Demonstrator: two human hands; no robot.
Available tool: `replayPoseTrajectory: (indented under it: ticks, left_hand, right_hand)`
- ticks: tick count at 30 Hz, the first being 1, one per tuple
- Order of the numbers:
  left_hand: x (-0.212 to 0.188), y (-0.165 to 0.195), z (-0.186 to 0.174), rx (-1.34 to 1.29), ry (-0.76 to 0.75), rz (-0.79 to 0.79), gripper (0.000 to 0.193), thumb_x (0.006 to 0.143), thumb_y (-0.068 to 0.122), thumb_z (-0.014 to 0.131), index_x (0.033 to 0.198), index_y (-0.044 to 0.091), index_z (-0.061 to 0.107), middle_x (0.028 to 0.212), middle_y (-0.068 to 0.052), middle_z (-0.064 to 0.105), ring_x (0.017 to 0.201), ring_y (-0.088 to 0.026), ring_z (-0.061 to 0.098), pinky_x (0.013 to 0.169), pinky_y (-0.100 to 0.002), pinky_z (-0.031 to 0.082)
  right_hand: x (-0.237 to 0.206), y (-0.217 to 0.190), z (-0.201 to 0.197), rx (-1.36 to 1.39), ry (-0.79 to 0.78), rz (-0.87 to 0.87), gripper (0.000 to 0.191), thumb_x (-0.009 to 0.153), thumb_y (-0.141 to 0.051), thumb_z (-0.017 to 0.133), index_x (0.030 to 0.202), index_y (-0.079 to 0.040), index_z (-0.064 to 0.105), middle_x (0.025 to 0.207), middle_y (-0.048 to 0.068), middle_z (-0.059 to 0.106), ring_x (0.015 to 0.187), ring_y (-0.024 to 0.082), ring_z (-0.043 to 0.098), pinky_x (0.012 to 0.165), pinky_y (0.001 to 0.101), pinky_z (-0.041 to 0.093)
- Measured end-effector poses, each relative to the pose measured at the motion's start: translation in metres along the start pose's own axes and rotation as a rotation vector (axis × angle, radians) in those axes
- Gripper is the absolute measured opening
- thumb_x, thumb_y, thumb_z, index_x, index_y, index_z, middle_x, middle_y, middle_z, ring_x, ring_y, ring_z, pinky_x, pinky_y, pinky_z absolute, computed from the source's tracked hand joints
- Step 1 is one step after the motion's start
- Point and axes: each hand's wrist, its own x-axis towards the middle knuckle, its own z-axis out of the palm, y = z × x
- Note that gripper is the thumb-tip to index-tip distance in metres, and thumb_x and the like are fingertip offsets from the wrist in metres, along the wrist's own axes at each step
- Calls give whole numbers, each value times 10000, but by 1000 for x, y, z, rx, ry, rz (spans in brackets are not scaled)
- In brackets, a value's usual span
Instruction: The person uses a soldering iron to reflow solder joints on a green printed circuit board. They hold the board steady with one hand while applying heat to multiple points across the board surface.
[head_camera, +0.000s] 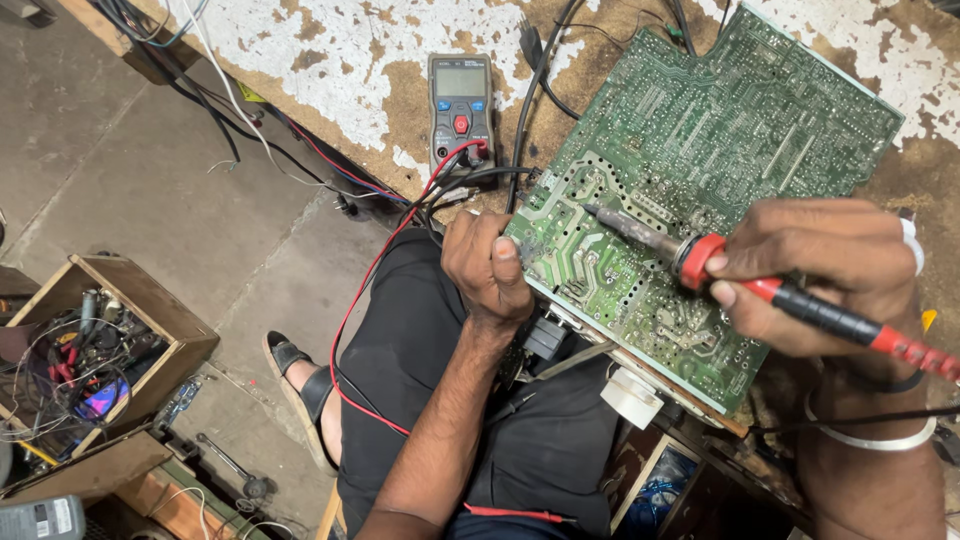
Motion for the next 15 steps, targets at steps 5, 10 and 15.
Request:
replayPoseTrajectory:
  ticks: [5, 10, 15]
  left_hand:
    - [-2, 2, -1, -4, -8, -8, 635, 1101, 461, 261, 788, 18, 590, 684, -100, 481, 680, -257, 429, 685, -422, 343]
    - [-2, 4, -3, -5, -14, -9, 608, 1098, 438, 285, 819, 4, 605, 701, -111, 481, 693, -269, 437, 700, -431, 354]
    - [1, 7, -6, -25, -30, -4, 551, 1088, 405, 328, 864, -12, 610, 751, -140, 524, 722, -310, 480, 721, -451, 373]
  right_hand:
    - [-11, 10, -6, 35, 58, 136, 169, 862, -125, 695, 753, -12, 632, 648, 103, 645, 546, 131, 635, 514, 262, 545]
    - [2, -2, 3, 43, 16, 19, 159, 862, -77, 704, 720, -45, 639, 630, 74, 657, 517, 107, 625, 477, 231, 534]
    - [2, -22, 13, -57, 34, 11, 92, 821, -40, 695, 748, -11, 647, 586, 68, 608, 477, 139, 598, 430, 281, 473]
